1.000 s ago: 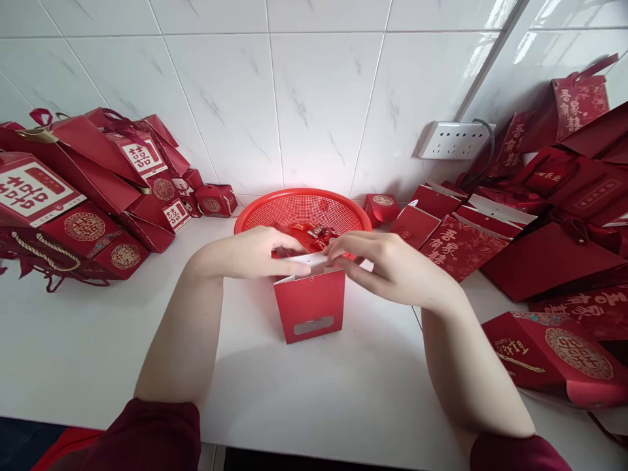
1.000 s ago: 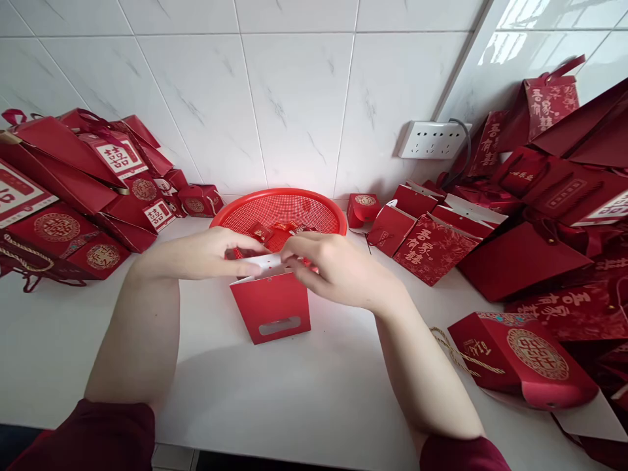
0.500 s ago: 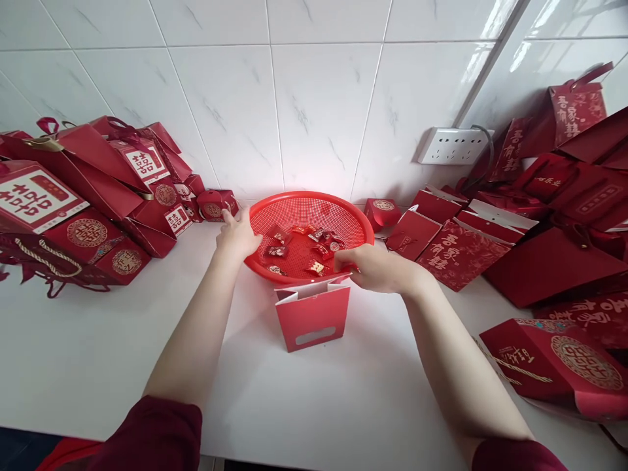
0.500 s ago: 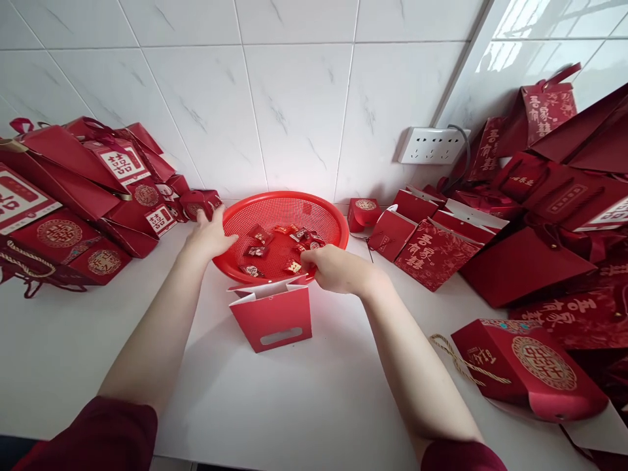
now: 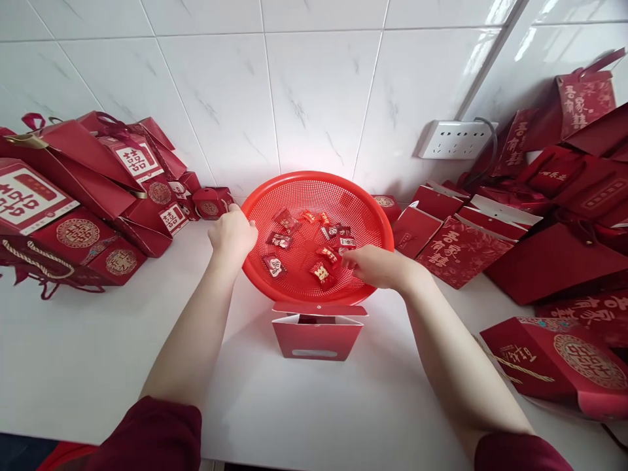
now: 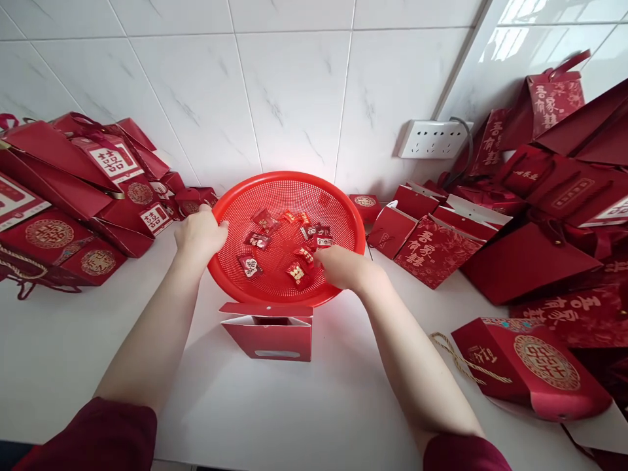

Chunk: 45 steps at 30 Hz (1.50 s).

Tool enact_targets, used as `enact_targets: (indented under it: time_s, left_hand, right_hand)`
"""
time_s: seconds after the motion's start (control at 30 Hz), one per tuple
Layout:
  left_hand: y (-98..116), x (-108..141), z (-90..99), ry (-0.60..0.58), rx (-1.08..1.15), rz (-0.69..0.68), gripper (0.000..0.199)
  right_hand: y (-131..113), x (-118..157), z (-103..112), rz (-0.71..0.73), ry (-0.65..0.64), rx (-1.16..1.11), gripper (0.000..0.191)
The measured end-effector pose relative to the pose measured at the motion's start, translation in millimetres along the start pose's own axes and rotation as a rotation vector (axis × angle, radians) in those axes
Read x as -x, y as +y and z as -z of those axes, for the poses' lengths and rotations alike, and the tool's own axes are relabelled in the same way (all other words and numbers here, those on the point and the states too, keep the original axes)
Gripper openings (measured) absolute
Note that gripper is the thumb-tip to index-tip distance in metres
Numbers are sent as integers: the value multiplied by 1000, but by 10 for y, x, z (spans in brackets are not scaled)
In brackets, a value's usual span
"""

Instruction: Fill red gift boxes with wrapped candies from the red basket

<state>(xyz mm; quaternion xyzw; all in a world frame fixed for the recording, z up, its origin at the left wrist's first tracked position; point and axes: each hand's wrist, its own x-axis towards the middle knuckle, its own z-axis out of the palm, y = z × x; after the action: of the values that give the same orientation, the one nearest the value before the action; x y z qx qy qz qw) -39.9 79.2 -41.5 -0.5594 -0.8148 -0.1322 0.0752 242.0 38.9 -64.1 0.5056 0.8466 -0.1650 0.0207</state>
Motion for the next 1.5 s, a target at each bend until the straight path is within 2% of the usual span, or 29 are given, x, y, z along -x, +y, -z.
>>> enact_targets:
  time_s: [0.17,0.57,0.63,0.77,0.83,1.03,1.1,1.2,1.27,1.37,1.5]
  left_hand:
    - [-14,-34,-32,-20,7,9,43]
    - [6,-25,7,-23,54,19,42]
    - [4,-20,19,-9,58,16,42]
    - [5,-3,63,7,73,1,44]
    - [16,16,95,14,83,-10,46]
    - [64,91,174,37,90,-29,51]
    - [65,96,178,44,88,-40,53]
    - [55,79,166,37,80,-43,53]
    - [49,64,155,33,74,-41,54]
    - [49,55,148,39,76,-39,54]
    - [56,69,157,43,74,-42,53]
  right_hand:
    - [105,-72,-26,-34,34,3,27]
    - [81,-62,25,-59,62,6,29]
    - [120,-37,71,-78,103,-10,31]
    - [212,-1,160,-128,323,-82,33]
    - [248,-20,162,-151,374,-78,36]
    - [250,-219,-37,-157,132,9,31]
    - [233,-272,-97,-147,95,26,36]
    - [235,-295,-115,-97,176,30,56]
    - [262,-288,-102,-78,264,15,62]
    - [317,-288,-103,-69,313,-8,57]
    - [335,-330,-152,-61,283,-4,52]
